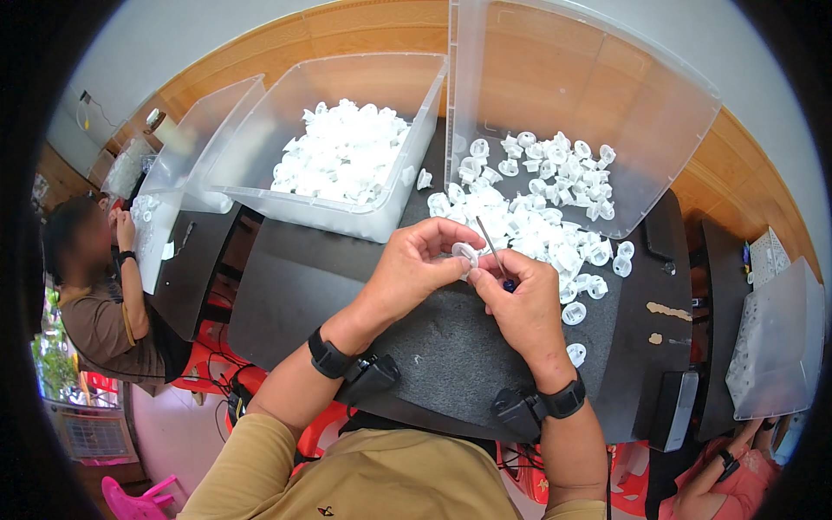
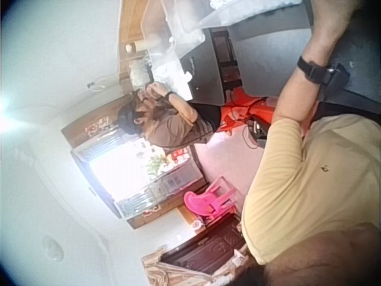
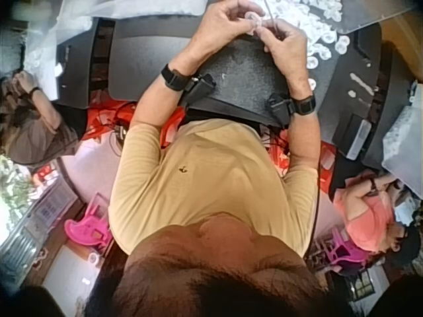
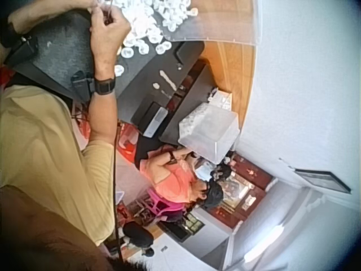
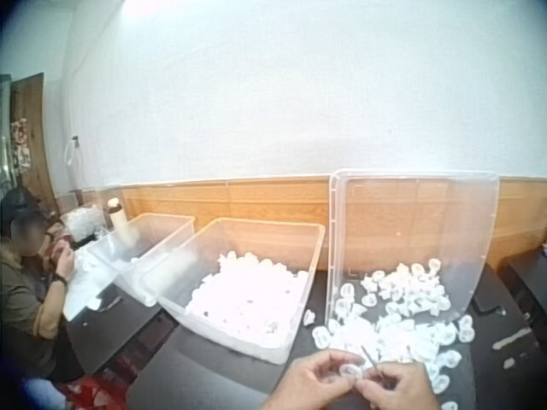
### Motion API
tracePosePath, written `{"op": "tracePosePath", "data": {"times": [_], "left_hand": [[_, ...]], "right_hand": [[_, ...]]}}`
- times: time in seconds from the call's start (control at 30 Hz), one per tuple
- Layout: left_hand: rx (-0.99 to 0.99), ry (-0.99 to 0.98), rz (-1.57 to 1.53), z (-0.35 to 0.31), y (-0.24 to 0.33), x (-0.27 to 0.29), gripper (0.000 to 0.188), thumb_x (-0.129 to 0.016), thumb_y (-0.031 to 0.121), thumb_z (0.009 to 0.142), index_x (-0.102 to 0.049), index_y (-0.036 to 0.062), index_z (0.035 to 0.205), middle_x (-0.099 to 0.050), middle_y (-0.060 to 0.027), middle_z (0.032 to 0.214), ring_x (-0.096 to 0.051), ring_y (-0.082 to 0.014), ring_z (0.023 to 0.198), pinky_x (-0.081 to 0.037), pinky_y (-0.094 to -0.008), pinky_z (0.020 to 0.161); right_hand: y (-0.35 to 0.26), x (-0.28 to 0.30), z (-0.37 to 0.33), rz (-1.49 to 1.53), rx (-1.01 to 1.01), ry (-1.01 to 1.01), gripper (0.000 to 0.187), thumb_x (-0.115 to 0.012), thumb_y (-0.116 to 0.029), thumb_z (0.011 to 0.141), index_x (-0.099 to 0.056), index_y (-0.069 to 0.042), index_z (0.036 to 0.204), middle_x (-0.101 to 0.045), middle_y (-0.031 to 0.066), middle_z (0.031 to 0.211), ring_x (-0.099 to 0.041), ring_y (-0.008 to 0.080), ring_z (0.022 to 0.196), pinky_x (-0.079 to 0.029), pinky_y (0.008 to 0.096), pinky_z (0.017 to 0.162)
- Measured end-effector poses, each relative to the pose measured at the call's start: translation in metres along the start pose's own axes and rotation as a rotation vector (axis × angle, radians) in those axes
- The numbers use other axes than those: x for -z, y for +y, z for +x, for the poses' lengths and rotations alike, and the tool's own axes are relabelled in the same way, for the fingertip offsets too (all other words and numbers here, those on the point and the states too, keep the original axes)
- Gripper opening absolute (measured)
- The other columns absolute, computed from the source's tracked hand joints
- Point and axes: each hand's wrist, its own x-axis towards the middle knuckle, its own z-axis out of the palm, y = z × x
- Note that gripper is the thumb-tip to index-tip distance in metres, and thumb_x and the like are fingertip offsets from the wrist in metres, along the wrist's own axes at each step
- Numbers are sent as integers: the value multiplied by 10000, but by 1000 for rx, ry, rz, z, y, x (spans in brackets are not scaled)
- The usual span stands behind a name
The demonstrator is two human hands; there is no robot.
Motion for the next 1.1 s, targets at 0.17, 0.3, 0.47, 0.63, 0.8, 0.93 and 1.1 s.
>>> {"op": "tracePosePath", "data": {"times": [0.17, 0.3, 0.47, 0.63, 0.8, 0.93, 1.1], "left_hand": [[25, -4, -35, 3, -7, 3, 246, -610, -31, 794, -613, 3, 1038, -639, -53, 1028, -593, -88, 891, -493, -245, 807], [68, -13, -250, 4, -14, 4, 251, -606, -35, 800, -599, 12, 1047, -626, -58, 1030, -599, -101, 884, -499, -254, 806], [110, -48, -339, 3, -8, 5, 257, -607, -24, 815, -598, 13, 1069, -617, -53, 1027, -601, -103, 891, -502, -254, 812], [85, -72, -175, 3, -1, 7, 259, -626, -7, 813, -609, 9, 1072, -626, -45, 1023, -599, -90, 897, -497, -240, 818], [69, -50, -45, 3, 3, 8, 246, -645, -7, 797, -623, 2, 1042, -643, -38, 1002, -598, -75, 894, -496, -232, 805], [84, -47, 2, 4, 3, 10, 244, -646, -9, 791, -628, 3, 1035, -648, -39, 992, -599, -75, 892, -498, -233, 796], [86, -46, 9, 4, 3, 12, 226, -639, -17, 782, -628, 1, 1007, -650, -41, 983, -605, -81, 875, -500, -230, 781]], "right_hand": [[1, -2, 0, -11, 3, 7, 107, -657, -76, 829, -668, 28, 851, -595, 0, 614, -509, 36, 500, -394, 199, 460], [2, -3, 0, -35, 25, 18, 110, -657, -76, 829, -666, 33, 844, -588, 2, 600, -516, 40, 496, -392, 202, 453], [1, -3, 0, 20, 36, 14, 98, -657, -71, 831, -669, 26, 842, -601, 2, 615, -511, 40, 497, -389, 202, 452], [2, -2, 0, 41, 28, -2, 87, -655, -66, 833, -672, 18, 841, -613, 3, 631, -504, 37, 497, -387, 200, 455], [2, -2, 0, 16, 18, -4, 88, -659, -66, 826, -672, 20, 842, -615, 5, 628, -505, 38, 496, -388, 202, 457], [4, -2, 1, 9, 24, -13, 89, -663, -66, 822, -672, 20, 840, -612, 6, 620, -508, 39, 497, -388, 203, 457], [4, -3, 1, -5, 37, -12, 87, -667, -65, 818, -672, 18, 844, -597, 0, 603, -511, 41, 496, -387, 204, 459]]}}
